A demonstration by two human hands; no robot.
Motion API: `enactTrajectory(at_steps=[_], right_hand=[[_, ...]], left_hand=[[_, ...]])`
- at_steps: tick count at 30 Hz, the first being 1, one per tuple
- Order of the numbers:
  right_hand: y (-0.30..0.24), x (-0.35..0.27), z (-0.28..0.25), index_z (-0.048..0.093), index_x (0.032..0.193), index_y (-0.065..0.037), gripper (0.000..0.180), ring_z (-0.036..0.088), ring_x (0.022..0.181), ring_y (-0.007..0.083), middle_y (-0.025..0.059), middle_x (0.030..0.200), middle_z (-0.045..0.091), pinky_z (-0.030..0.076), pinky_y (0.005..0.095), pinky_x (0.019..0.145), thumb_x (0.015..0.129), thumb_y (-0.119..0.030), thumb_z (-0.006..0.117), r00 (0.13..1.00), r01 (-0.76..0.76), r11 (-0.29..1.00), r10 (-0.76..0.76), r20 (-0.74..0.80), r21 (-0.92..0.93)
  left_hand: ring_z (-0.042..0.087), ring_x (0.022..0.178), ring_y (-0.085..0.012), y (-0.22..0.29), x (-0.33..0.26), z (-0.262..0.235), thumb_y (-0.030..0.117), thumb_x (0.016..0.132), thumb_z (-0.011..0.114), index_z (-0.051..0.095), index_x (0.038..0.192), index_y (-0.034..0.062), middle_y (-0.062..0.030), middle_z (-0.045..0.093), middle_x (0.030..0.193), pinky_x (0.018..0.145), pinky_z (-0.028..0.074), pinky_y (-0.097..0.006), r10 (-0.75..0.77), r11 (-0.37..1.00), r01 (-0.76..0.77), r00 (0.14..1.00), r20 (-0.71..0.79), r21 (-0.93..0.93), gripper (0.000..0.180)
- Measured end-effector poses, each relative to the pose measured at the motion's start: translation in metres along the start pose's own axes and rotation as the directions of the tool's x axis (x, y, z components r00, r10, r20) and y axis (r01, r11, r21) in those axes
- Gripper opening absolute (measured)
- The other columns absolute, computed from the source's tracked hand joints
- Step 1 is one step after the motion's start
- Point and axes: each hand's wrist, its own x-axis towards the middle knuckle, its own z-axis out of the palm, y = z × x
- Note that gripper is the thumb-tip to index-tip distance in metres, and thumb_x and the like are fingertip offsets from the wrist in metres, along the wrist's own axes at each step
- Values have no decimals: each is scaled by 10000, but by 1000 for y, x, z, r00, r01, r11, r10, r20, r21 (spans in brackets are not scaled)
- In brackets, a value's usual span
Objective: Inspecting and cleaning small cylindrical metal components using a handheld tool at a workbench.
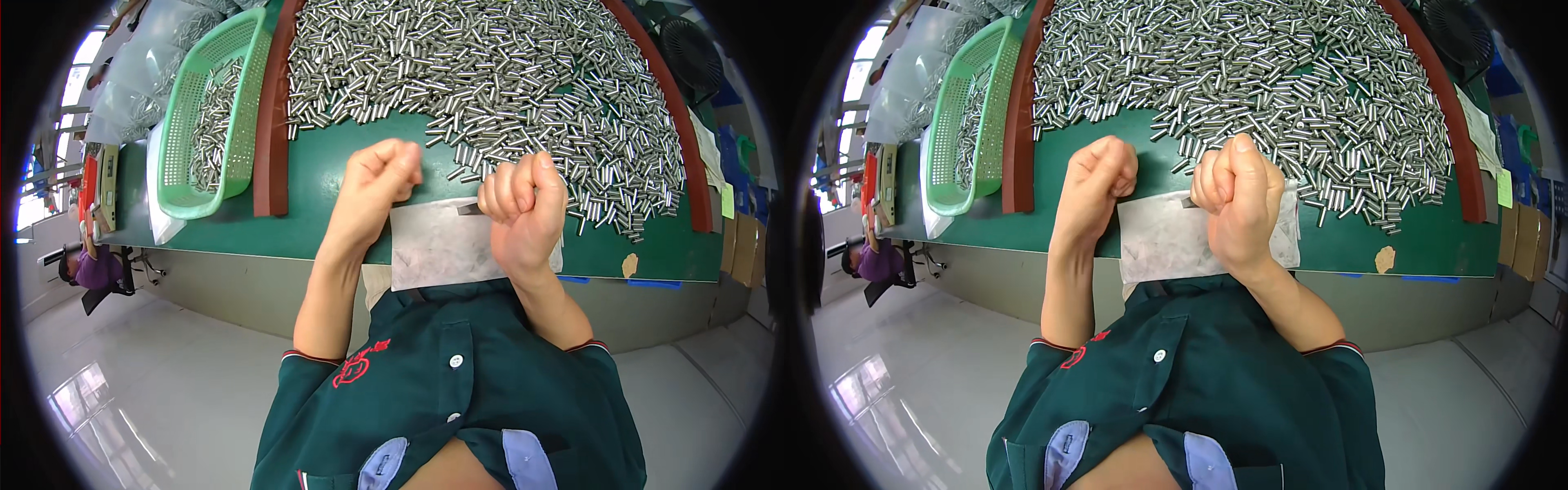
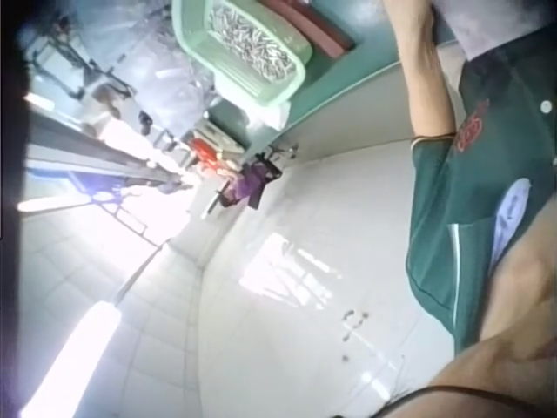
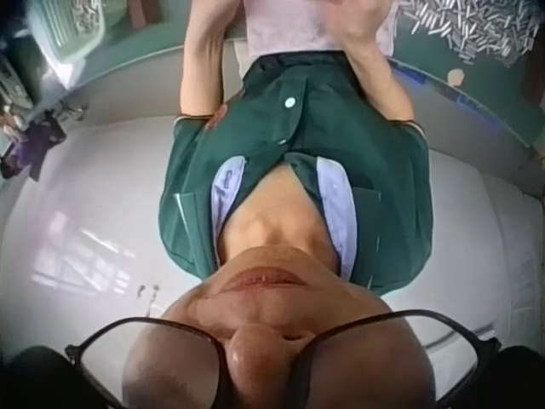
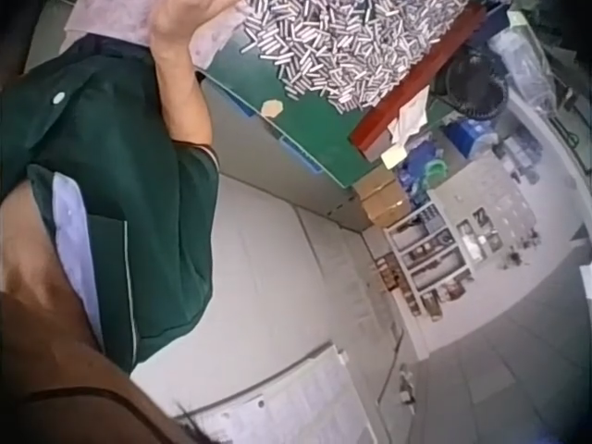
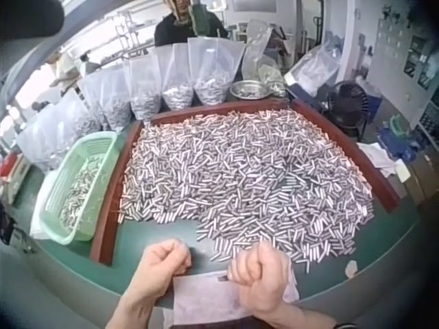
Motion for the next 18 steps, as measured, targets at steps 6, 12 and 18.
enactTrajectory(at_steps=[6,12,18], right_hand=[[0,0,2,289,526,-91,401,185,392,65,-5,432,272,177,225,371,907,-212,299,1000,9,1000,-9,13,13],[1,0,1,289,526,-92,402,186,392,66,-7,434,271,179,224,370,910,-212,294,999,28,1000,-28,25,14],[-1,-1,-1,288,526,-92,403,188,397,64,-8,437,273,179,223,373,911,-212,290,1000,9,1000,-10,8,16]], left_hand=[[491,479,-183,2,3,28,61,710,600,568,780,6,-93,531,575,470,381,-281,305,497,-246,947,98,832,95],[522,499,-233,1,9,25,63,713,599,560,761,-1,-114,545,588,465,383,-306,267,410,-283,946,183,867,89],[522,514,-277,8,6,20,96,727,600,557,795,22,-123,537,583,494,393,-349,323,525,-171,946,-10,834,110]])
